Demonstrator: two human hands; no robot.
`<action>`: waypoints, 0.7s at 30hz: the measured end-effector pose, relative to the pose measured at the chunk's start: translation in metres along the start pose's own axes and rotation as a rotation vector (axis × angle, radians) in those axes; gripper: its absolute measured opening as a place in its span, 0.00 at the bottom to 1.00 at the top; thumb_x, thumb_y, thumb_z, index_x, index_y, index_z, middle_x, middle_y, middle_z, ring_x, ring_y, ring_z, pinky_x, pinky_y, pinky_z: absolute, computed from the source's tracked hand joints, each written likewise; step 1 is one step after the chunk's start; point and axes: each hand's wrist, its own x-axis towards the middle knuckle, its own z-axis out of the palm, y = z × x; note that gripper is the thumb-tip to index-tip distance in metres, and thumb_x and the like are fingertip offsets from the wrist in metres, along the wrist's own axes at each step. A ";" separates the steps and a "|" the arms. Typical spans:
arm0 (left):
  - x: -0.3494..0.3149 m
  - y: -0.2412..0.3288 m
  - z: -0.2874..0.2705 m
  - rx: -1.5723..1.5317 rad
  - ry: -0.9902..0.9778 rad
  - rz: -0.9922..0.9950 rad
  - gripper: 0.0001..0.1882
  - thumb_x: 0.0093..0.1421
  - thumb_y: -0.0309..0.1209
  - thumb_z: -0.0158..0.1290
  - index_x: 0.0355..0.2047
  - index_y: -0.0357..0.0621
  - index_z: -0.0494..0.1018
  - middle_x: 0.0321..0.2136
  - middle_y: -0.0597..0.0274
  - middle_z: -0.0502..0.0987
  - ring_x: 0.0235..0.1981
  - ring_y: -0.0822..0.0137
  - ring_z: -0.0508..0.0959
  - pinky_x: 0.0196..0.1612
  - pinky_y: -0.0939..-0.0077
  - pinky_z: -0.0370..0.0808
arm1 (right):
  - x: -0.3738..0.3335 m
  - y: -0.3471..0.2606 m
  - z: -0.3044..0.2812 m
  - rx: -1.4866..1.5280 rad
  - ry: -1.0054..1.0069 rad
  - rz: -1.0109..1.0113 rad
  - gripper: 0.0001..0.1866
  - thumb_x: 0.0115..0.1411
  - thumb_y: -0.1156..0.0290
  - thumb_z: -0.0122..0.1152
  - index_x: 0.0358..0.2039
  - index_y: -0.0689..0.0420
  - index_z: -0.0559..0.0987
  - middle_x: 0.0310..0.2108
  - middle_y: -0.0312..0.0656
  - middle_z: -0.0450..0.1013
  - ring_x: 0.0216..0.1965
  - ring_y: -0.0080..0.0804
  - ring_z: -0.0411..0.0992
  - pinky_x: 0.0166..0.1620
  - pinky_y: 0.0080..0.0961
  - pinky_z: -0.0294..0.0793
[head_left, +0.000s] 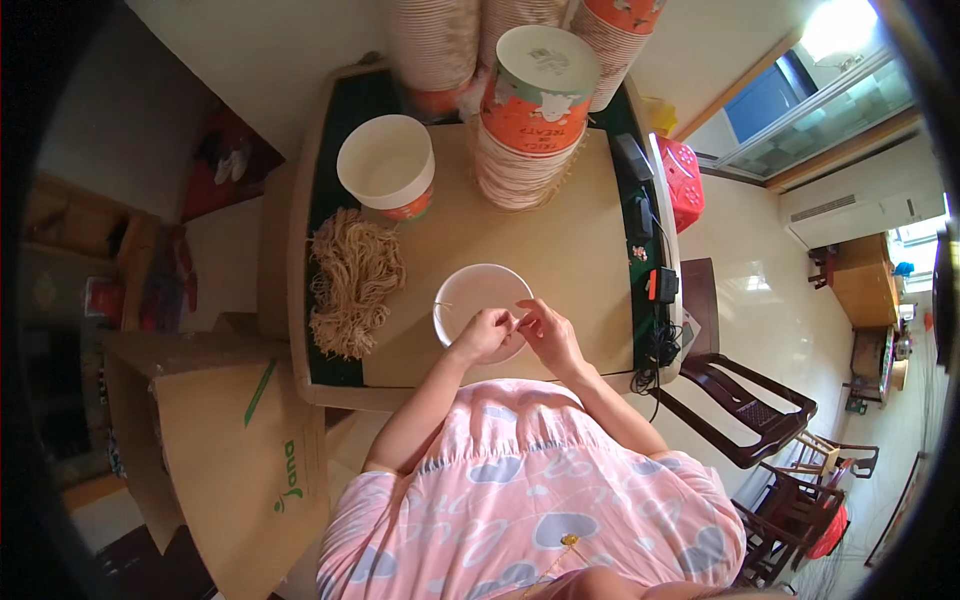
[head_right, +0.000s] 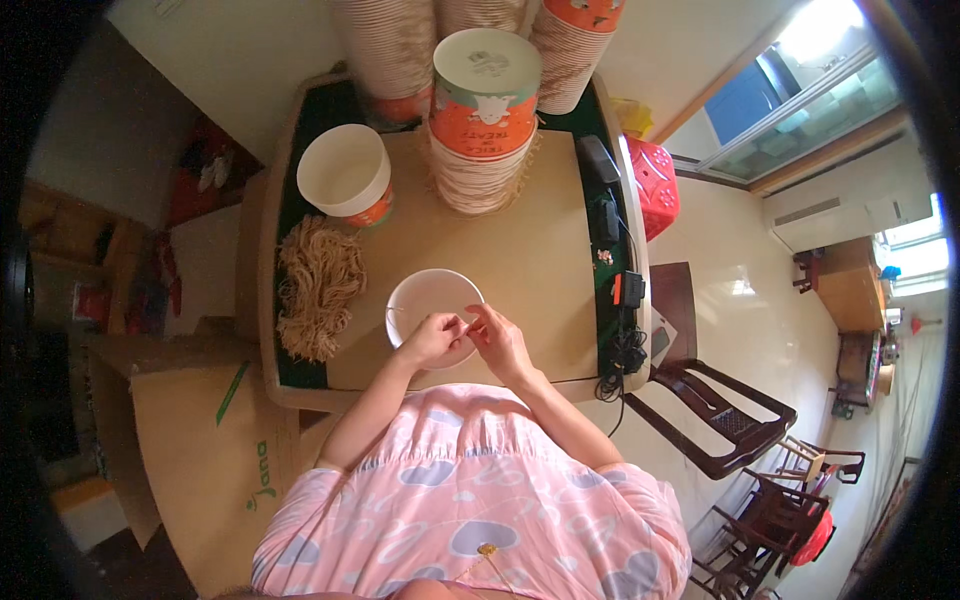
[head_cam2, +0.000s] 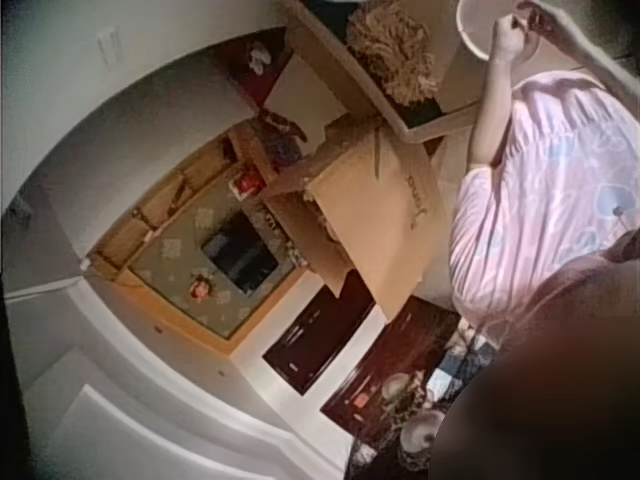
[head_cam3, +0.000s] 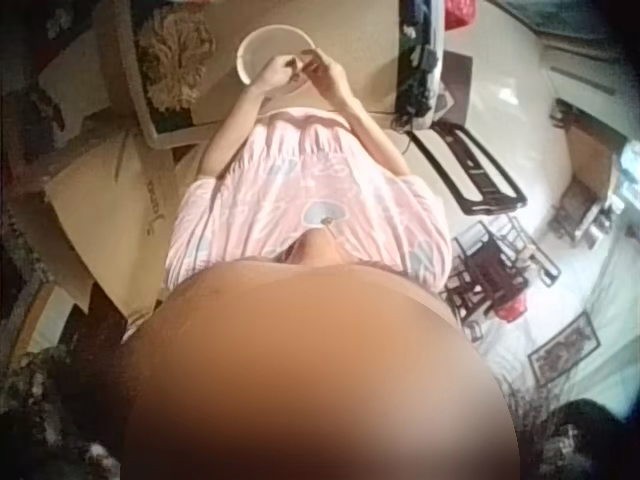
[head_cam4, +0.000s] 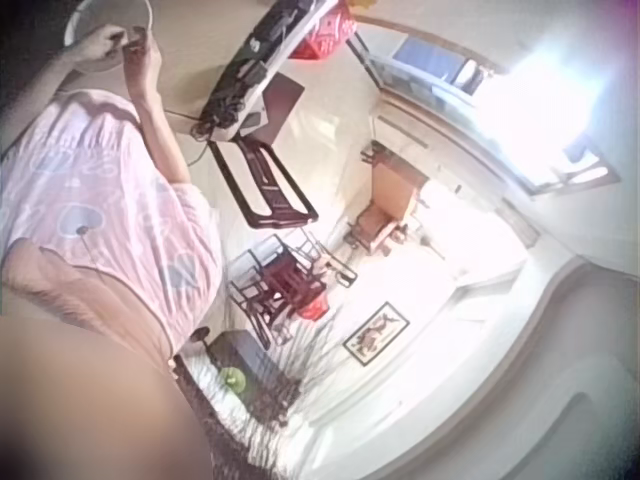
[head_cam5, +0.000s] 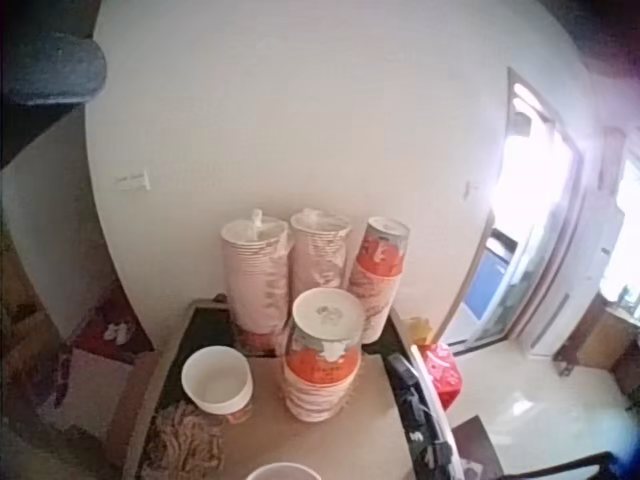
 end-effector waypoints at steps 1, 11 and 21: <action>-0.002 0.000 -0.002 -0.001 0.003 -0.002 0.10 0.61 0.25 0.44 0.25 0.36 0.72 0.17 0.65 0.71 0.22 0.76 0.73 0.28 0.79 0.71 | 0.000 0.002 0.001 0.003 0.008 0.005 0.17 0.52 0.79 0.59 0.44 0.56 0.71 0.29 0.42 0.74 0.26 0.30 0.73 0.31 0.24 0.73; 0.006 0.012 0.005 0.673 0.287 0.380 0.09 0.58 0.25 0.46 0.36 0.34 0.71 0.35 0.50 0.76 0.39 0.57 0.77 0.42 0.68 0.73 | -0.005 0.007 -0.006 -0.139 -0.020 -0.105 0.09 0.51 0.79 0.57 0.35 0.59 0.76 0.28 0.46 0.73 0.29 0.40 0.73 0.33 0.31 0.73; 0.034 0.002 0.020 0.051 0.010 -0.054 0.09 0.62 0.28 0.44 0.31 0.36 0.72 0.22 0.65 0.74 0.22 0.76 0.72 0.25 0.81 0.69 | 0.004 0.014 -0.022 -0.192 0.015 -0.205 0.07 0.51 0.81 0.56 0.32 0.59 0.74 0.27 0.43 0.71 0.28 0.37 0.72 0.32 0.28 0.73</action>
